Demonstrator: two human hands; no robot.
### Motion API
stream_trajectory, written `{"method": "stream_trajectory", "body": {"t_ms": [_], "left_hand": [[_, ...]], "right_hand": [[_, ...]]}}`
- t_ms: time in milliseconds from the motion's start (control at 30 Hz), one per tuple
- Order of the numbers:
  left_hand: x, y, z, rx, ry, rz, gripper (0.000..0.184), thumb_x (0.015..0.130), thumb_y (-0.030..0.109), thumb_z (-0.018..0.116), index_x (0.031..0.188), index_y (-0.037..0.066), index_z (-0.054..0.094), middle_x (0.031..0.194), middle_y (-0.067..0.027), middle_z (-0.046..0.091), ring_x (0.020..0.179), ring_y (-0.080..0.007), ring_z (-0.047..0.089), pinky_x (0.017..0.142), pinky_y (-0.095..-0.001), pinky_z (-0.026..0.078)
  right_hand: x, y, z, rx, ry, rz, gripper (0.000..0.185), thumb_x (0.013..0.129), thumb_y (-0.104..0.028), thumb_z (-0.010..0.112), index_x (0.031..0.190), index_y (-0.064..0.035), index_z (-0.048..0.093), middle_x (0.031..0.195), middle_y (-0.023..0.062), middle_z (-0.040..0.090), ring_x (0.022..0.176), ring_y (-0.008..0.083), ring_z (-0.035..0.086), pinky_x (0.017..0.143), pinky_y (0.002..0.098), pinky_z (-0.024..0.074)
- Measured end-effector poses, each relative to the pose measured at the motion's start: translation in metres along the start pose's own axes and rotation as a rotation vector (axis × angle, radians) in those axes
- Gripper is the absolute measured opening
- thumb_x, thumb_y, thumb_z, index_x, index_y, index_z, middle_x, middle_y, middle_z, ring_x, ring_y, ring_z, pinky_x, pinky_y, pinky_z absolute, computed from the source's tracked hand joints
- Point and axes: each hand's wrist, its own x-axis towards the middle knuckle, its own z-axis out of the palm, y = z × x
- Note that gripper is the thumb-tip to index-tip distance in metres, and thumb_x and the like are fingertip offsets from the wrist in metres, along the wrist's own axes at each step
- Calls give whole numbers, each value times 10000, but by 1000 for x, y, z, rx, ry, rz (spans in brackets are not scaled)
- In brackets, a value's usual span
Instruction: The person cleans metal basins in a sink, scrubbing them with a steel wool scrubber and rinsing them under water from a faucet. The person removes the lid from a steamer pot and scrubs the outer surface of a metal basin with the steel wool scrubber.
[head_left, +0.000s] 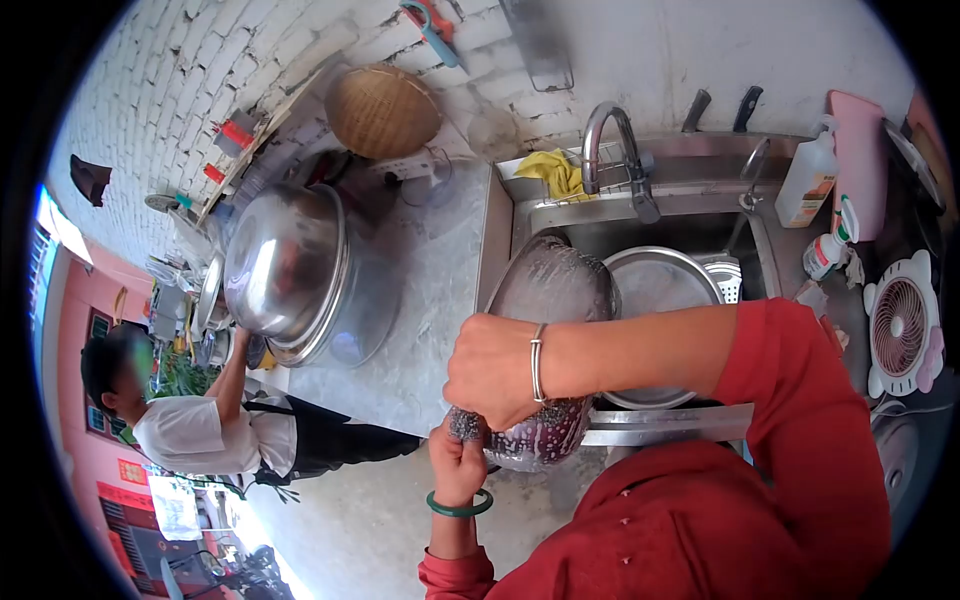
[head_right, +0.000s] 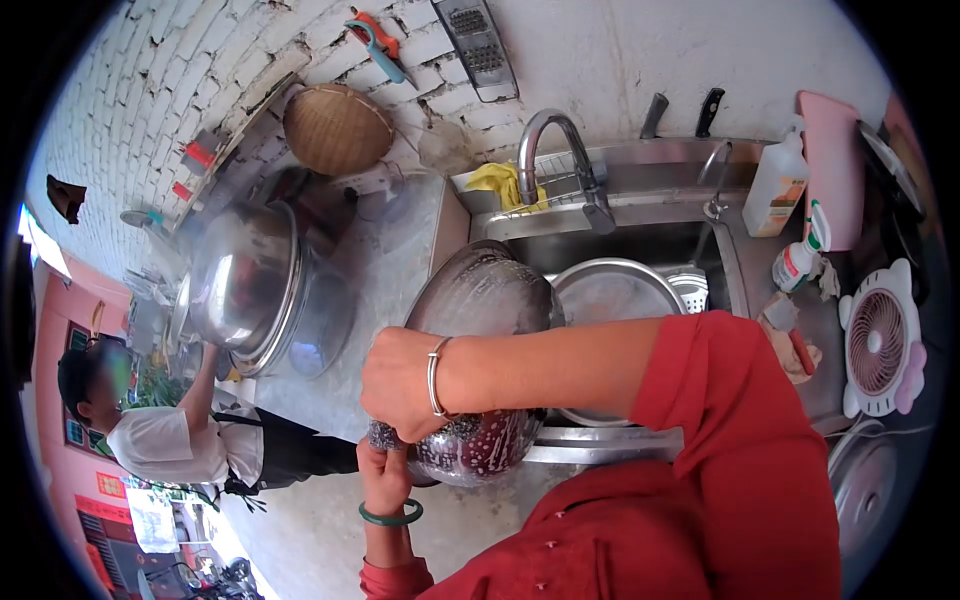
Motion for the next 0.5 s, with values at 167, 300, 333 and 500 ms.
{"method": "stream_trajectory", "body": {"t_ms": [167,300,333,500], "left_hand": [[-15,25,-9,45,106,-48,229,926,178,467,884,-25,564,695,22,508,647,-49,404,569,-212,368],[-4,28,-5,1,104,-95,211,921,161,468,865,-22,558,683,30,498,637,-51,401,558,-216,359],[0,32,-2,-29,117,-129,202,917,152,472,844,-18,551,676,32,492,631,-52,397,554,-217,353],[4,10,-6,-46,34,-134,171,914,138,482,809,8,521,689,33,484,649,-52,407,574,-212,347]], "right_hand": [[-42,83,0,559,228,208,157,591,-185,583,721,-99,602,647,120,598,652,308,596,553,406,436],[-23,55,7,344,291,197,145,581,-169,563,695,-87,598,616,128,583,635,320,586,555,419,432],[-10,31,3,197,194,105,148,573,-170,562,687,-83,597,606,132,578,630,322,584,554,422,430],[0,26,-1,101,71,51,143,559,-169,560,665,-77,590,577,136,565,626,331,578,542,432,416]]}}
